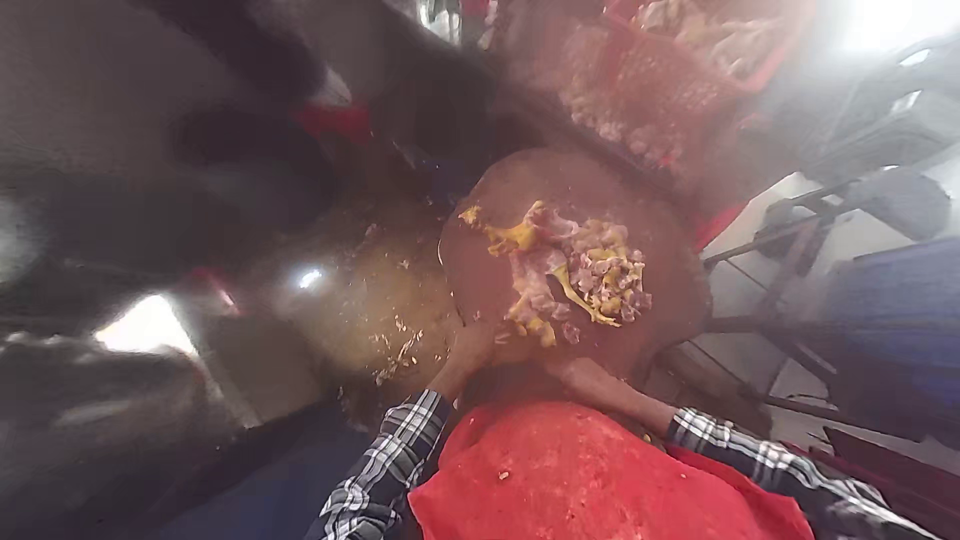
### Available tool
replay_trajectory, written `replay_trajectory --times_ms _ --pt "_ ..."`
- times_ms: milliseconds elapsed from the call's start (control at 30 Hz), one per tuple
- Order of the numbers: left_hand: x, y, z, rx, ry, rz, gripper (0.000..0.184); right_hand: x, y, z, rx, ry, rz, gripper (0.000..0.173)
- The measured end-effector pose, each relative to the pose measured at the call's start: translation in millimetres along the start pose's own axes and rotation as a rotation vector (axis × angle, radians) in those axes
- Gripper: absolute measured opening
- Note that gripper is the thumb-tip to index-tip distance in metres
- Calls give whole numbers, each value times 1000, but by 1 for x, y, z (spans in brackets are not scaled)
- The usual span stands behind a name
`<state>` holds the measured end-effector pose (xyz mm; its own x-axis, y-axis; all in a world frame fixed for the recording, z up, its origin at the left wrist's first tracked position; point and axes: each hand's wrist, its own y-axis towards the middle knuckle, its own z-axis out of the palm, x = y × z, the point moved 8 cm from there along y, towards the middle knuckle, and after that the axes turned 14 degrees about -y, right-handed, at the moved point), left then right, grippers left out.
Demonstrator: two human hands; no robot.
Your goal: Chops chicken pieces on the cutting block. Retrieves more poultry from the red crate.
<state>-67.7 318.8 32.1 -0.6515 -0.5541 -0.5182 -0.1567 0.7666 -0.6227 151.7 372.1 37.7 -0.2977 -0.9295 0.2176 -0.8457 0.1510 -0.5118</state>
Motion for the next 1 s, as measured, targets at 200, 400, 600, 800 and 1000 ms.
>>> replay_trajectory --times_ms 200,400,600,800,1000 --pt "-55 32 -129 -74 -351 219 67 2 5 19 110 72 89 30" --pt "-142 97 -107 25 -83 469 41 8 2 20 81 312 208 55" --pt "-170 158 -63 -199 327 372 71 -3 15 -7 78 543 99 53" --pt "-198 96 -122 -65 50 354 38 -29 -3 -15 107 892 246 57" --pt "-97 -41 -151 -535 -1081 302 62 -101 -33 16 -81 1157 474 52"
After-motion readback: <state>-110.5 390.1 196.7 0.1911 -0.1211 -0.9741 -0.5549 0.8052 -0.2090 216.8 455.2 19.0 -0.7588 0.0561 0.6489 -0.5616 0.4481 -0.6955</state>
